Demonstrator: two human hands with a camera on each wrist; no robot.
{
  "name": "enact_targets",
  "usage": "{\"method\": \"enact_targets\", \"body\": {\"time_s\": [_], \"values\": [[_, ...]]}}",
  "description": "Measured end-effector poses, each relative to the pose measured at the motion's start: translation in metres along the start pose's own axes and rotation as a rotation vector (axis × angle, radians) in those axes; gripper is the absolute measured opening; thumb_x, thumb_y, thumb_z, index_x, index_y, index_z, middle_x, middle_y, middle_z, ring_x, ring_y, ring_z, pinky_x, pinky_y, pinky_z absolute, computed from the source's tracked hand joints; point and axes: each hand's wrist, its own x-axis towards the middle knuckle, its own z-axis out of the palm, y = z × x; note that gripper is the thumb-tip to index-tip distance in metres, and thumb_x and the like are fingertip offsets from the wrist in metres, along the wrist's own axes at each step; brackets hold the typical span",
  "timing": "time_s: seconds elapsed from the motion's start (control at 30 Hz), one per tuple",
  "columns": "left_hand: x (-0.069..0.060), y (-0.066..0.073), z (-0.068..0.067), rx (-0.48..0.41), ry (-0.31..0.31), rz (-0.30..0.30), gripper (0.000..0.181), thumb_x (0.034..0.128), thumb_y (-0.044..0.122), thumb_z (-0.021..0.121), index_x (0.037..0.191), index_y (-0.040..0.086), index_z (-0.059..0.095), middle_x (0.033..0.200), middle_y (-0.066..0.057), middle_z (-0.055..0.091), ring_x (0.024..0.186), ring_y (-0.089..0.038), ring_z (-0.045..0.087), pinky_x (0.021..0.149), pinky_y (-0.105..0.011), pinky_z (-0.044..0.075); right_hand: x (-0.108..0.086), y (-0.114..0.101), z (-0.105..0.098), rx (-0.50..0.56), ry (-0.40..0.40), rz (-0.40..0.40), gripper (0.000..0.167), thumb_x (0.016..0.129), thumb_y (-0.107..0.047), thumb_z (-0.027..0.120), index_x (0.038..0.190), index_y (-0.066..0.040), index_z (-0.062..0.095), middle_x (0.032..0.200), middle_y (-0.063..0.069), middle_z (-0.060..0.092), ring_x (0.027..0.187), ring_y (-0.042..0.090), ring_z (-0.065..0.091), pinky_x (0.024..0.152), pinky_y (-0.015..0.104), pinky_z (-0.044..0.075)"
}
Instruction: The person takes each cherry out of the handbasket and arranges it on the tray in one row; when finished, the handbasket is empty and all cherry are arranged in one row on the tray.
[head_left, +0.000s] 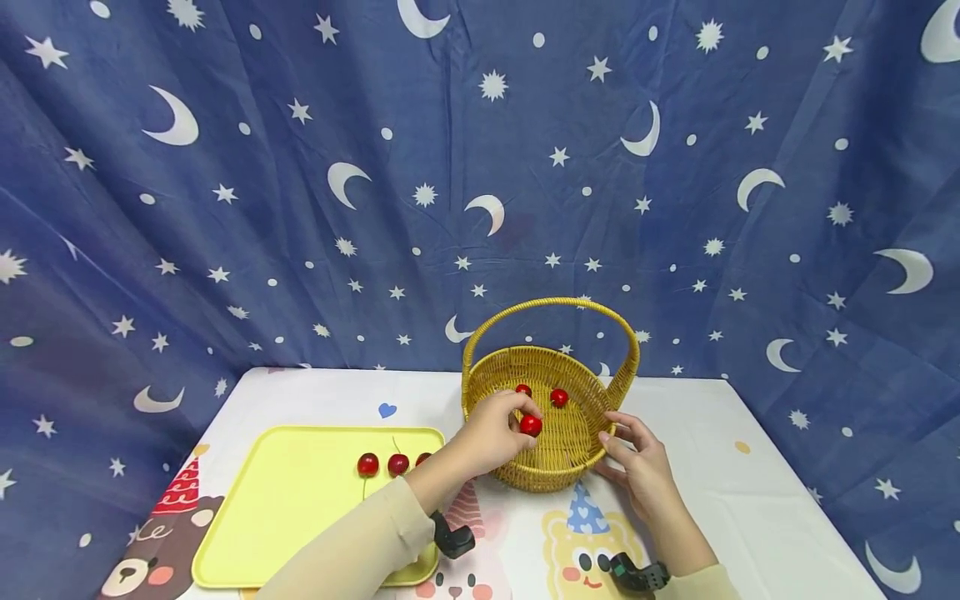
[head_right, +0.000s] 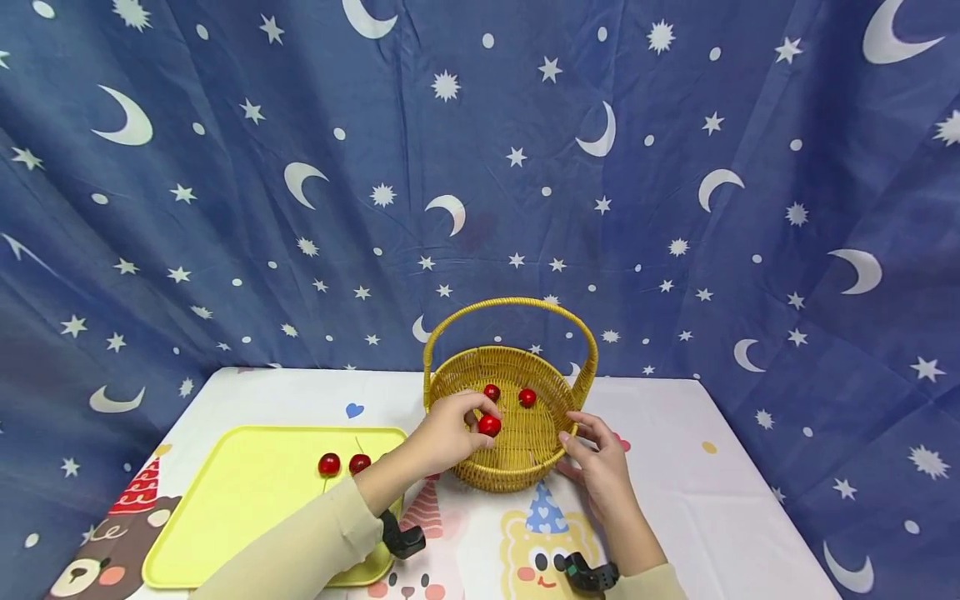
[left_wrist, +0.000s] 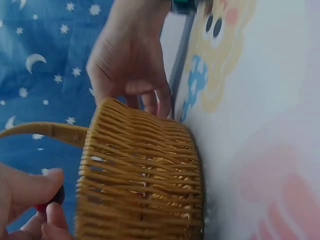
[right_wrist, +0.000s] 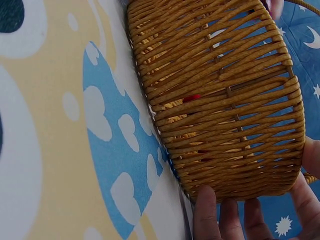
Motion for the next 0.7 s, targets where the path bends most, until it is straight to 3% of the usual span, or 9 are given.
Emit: {"method": "enact_targets", "body": {"time_s": [0.1, 0.23, 0.47, 0.57, 0.7], "values": [[-0.025, -0.003, -0.014, -0.030, 0.065, -0.006, 0.031, 0.0850, 0.003, 0.087, 0.106, 0.022, 0.076, 0.102, 0.006, 0.065, 0.078, -0.010, 0.060, 0.069, -0.023, 0.053, -0.001, -0.001, 0.001, 0.009, -0.007, -0.007, 0.049, 0.106, -0.012, 0.066, 0.152, -0.006, 0.050, 0.144, 0.018, 0.044, 0.109, 0.018, 0.069, 0.085, 0.036, 0.066], [-0.058, -0.010, -0.044, -0.062, 0.133, -0.048, 0.033, 0.0851, -0.002, 0.085, 0.107, 0.021, 0.076, 0.105, 0.002, 0.067, 0.085, -0.014, 0.065, 0.072, -0.025, 0.058, -0.003, -0.001, 0.005, 0.010, -0.026, -0.009, 0.052, 0.106, -0.013, 0.067, 0.153, -0.005, 0.048, 0.147, 0.020, 0.045, 0.112, 0.019, 0.069, 0.086, 0.037, 0.066], [-0.109, -0.046, -0.113, -0.030, 0.254, -0.246, 0.033, 0.0845, -0.007, 0.084, 0.110, 0.013, 0.076, 0.112, -0.006, 0.069, 0.087, -0.017, 0.072, 0.070, -0.025, 0.060, -0.003, -0.001, 0.003, -0.014, -0.009, -0.001, 0.050, 0.107, -0.014, 0.066, 0.154, -0.009, 0.049, 0.149, 0.019, 0.045, 0.112, 0.019, 0.068, 0.086, 0.036, 0.066], [-0.126, -0.068, -0.136, 0.050, 0.252, -0.322, 0.033, 0.0875, -0.001, 0.083, 0.118, 0.011, 0.076, 0.116, -0.007, 0.071, 0.093, -0.020, 0.069, 0.068, -0.026, 0.057, -0.002, -0.002, 0.001, -0.016, -0.012, 0.004, 0.051, 0.107, -0.014, 0.066, 0.154, -0.010, 0.049, 0.150, 0.018, 0.044, 0.113, 0.018, 0.068, 0.086, 0.036, 0.066], [-0.145, -0.095, -0.149, 0.146, 0.219, -0.410, 0.036, 0.0894, 0.005, 0.083, 0.125, 0.011, 0.076, 0.106, -0.006, 0.073, 0.083, -0.018, 0.064, 0.063, -0.027, 0.049, -0.002, -0.001, -0.001, -0.014, -0.005, 0.007, 0.050, 0.107, -0.013, 0.066, 0.154, -0.010, 0.049, 0.150, 0.018, 0.044, 0.114, 0.018, 0.068, 0.086, 0.036, 0.066]]}}
